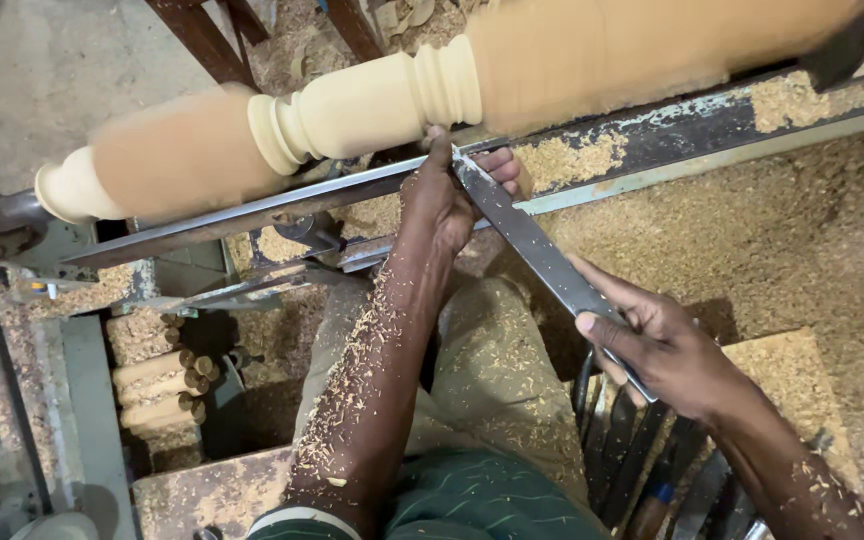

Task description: The person shapes a rotating wood piece on a lathe with a metal tool. They hold the tool against the spinning wood to carve grooves and pick up different woodturning tools from a pile nearby.

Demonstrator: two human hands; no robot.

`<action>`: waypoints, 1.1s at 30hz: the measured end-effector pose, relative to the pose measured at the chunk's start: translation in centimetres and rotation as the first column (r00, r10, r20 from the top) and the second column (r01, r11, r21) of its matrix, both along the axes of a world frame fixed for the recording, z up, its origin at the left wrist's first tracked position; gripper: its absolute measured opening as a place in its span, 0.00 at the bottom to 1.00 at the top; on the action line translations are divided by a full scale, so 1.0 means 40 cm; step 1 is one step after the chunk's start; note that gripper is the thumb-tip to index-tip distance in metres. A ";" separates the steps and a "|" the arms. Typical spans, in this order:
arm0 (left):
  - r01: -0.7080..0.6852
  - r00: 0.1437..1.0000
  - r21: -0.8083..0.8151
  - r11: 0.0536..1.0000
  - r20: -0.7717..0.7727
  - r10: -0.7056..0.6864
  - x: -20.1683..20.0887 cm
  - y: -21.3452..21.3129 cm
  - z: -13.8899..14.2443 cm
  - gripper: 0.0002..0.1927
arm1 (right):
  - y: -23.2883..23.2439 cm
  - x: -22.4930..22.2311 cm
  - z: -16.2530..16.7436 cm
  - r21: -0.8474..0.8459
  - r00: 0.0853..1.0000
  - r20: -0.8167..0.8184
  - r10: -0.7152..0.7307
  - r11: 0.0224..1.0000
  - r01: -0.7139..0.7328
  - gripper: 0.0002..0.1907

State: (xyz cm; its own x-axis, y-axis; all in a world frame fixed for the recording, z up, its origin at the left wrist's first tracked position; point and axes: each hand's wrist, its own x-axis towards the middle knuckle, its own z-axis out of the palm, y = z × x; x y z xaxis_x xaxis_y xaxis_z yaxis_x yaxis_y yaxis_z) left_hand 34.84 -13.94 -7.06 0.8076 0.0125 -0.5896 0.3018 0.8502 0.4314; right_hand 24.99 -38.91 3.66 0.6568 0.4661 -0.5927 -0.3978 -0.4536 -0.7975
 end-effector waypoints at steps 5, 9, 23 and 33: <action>-0.033 0.997 0.073 0.997 -0.065 0.037 -0.008 0.003 0.024 0.35 | 0.000 -0.007 -0.011 0.108 1.000 -0.016 -0.025 0.994 0.026 0.39; -0.029 0.999 0.101 0.994 -0.026 0.031 -0.011 0.006 0.034 0.36 | -0.003 -0.006 -0.018 0.129 0.998 -0.045 -0.041 0.991 0.046 0.40; -0.001 1.000 0.000 1.000 0.001 0.001 -0.018 0.030 0.015 0.32 | -0.021 0.029 0.044 0.017 0.982 -0.189 0.029 1.000 -0.026 0.39; -0.065 0.994 0.041 0.997 -0.090 0.069 -0.017 0.004 0.043 0.29 | -0.050 0.088 0.050 -0.079 0.985 -0.162 0.062 0.994 -0.076 0.37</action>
State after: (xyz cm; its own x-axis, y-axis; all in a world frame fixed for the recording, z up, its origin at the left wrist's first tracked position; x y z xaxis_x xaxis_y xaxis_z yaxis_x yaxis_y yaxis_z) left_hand 34.17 -13.80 -5.33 0.7472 0.0888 -0.6587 0.2841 0.8533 0.4373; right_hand 28.50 -40.90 5.64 0.5189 0.4507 -0.7264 -0.4819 -0.5477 -0.6840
